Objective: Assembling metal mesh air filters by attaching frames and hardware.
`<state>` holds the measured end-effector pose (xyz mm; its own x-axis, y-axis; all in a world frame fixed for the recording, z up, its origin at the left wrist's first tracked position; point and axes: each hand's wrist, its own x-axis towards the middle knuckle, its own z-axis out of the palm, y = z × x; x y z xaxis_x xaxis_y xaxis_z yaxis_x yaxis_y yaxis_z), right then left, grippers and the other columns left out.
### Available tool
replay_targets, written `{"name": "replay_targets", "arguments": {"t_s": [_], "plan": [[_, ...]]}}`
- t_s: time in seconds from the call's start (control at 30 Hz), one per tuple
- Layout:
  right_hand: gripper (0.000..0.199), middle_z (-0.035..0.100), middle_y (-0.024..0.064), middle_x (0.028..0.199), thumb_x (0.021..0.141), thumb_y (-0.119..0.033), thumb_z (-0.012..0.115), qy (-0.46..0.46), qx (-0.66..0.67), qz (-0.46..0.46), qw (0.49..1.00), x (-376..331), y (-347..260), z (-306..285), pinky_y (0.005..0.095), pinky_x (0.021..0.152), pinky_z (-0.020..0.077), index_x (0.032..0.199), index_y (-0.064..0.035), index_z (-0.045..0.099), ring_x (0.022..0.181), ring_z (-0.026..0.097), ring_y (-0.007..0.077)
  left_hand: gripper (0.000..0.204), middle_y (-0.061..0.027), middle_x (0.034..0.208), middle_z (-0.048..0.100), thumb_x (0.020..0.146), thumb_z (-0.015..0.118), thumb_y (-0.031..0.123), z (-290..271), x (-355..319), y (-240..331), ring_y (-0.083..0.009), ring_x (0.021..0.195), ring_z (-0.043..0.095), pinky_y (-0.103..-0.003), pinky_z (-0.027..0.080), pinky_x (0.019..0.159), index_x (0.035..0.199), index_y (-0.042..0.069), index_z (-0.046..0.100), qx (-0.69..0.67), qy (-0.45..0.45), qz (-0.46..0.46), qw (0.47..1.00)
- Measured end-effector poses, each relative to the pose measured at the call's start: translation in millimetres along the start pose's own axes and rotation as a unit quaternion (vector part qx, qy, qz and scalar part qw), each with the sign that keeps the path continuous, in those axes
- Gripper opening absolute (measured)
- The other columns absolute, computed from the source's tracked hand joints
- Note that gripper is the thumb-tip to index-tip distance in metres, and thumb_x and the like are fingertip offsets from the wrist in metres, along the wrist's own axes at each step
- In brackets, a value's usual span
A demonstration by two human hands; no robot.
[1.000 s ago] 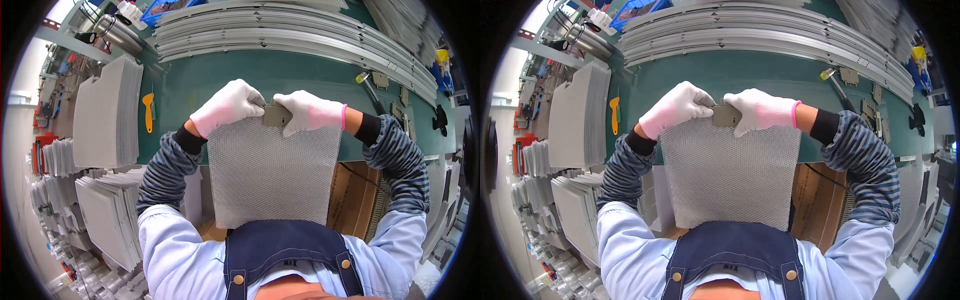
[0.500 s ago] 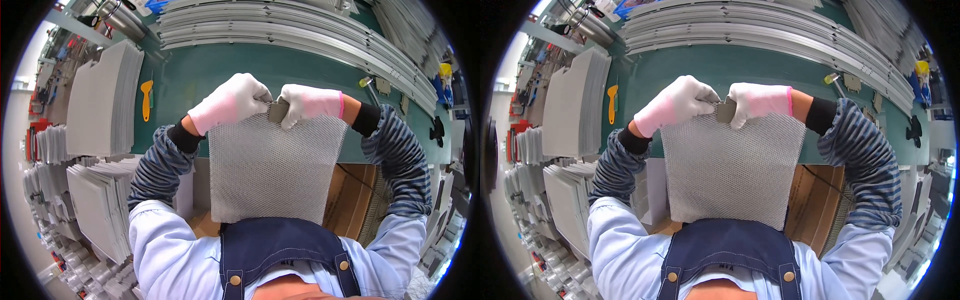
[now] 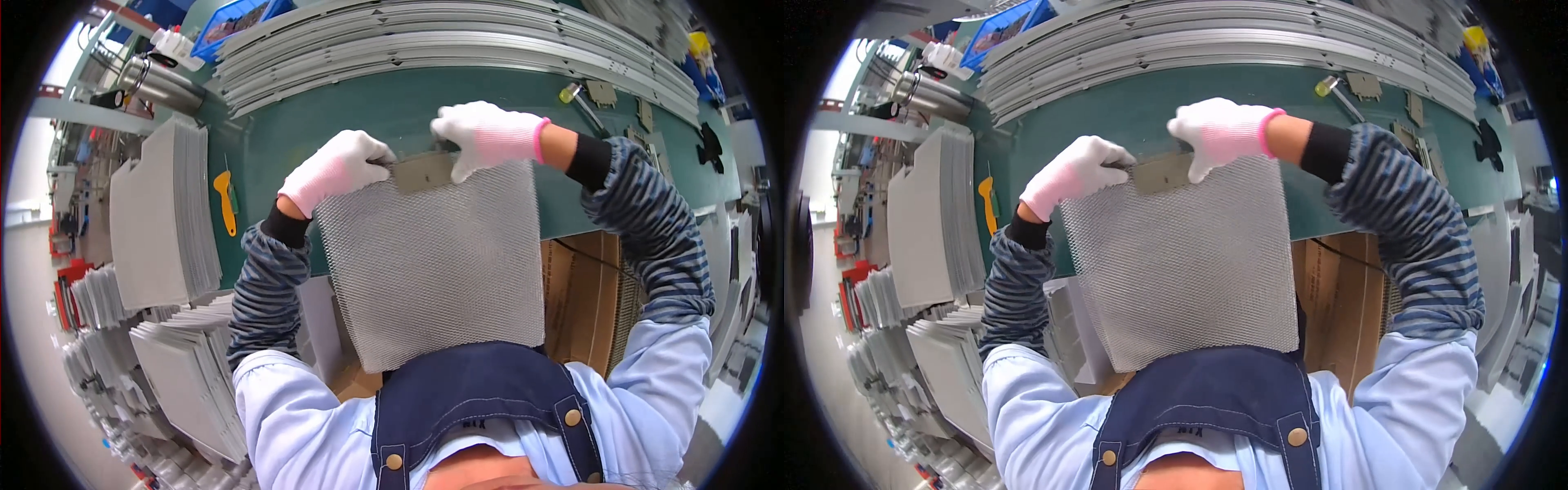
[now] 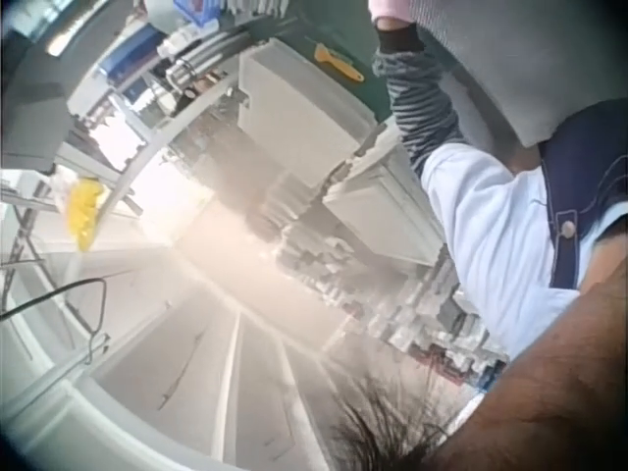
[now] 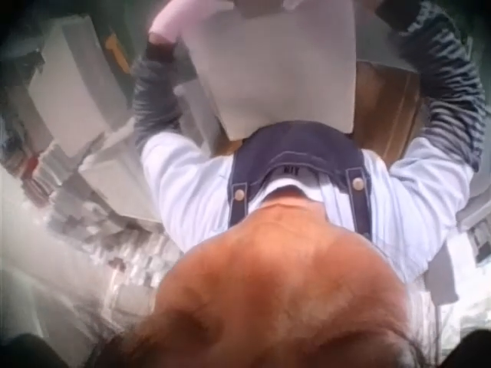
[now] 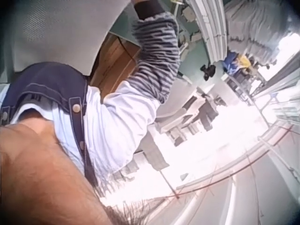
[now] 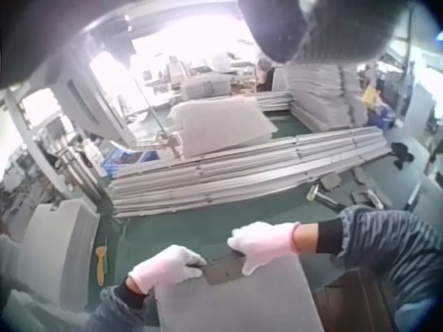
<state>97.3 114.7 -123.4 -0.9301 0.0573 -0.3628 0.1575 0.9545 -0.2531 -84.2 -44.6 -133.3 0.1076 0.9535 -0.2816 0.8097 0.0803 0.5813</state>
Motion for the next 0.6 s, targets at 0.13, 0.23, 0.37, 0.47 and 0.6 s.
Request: {"name": "replay_targets", "arguments": {"t_s": [0.13,0.23,0.37,0.47,0.6], "plan": [[0.040,0.068,0.0141,0.089,0.078,-0.020,0.074,-0.008,0.266,0.033,0.963,-19.4,25.0,19.4,0.0334,0.073,0.0532,0.106,0.0049,0.062,0.078,0.065,0.0235,0.031,-0.0193,0.102,0.068,0.083,0.065,0.016,4.5,22.4,17.1,-0.0278,0.088,0.067,-0.034,0.052,0.082,0.108,-0.002,0.066,-0.074,0.097,0.011,0.992],[0.029,0.068,0.0102,0.084,0.081,-0.016,0.070,-0.029,0.317,0.054,0.946,-25.7,21.9,8.3,0.0290,0.069,0.0520,0.100,0.0045,0.066,0.073,0.063,0.0172,0.036,-0.0162,0.094,0.069,0.083,0.067,0.025,11.3,54.4,37.8,-0.0229,0.084,0.066,-0.032,0.052,0.079,0.108,-0.001,0.068,-0.080,-0.004,0.030,0.996],[0.021,0.066,0.0077,0.075,0.082,-0.014,0.068,-0.030,0.327,0.072,0.942,-32.0,25.8,13.5,0.0290,0.062,0.0498,0.093,0.0037,0.068,0.068,0.062,0.0142,0.039,-0.0111,0.084,0.069,0.082,0.069,0.032,11.7,75.3,41.0,-0.0173,0.075,0.064,-0.030,0.051,0.070,0.102,-0.001,0.069,-0.057,-0.134,-0.018,0.989],[0.019,0.064,0.0069,0.071,0.082,-0.014,0.068,-0.010,0.350,0.086,0.933,-36.8,24.9,13.6,0.0284,0.059,0.0484,0.089,0.0036,0.068,0.064,0.060,0.0133,0.036,-0.0094,0.079,0.068,0.082,0.069,0.031,11.9,77.7,44.4,-0.0164,0.070,0.063,-0.030,0.050,0.067,0.099,-0.001,0.069,-0.046,-0.167,0.001,0.985],[0.018,0.063,0.0062,0.067,0.082,-0.014,0.069,0.011,0.366,0.084,0.927,-35.0,21.9,10.0,0.0274,0.056,0.0473,0.085,0.0039,0.067,0.061,0.059,0.0122,0.033,-0.0091,0.077,0.067,0.083,0.069,0.029,2.0,76.4,51.9,-0.0163,0.067,0.063,-0.030,0.051,0.064,0.096,-0.001,0.069,-0.019,-0.204,0.028,0.978]]}}
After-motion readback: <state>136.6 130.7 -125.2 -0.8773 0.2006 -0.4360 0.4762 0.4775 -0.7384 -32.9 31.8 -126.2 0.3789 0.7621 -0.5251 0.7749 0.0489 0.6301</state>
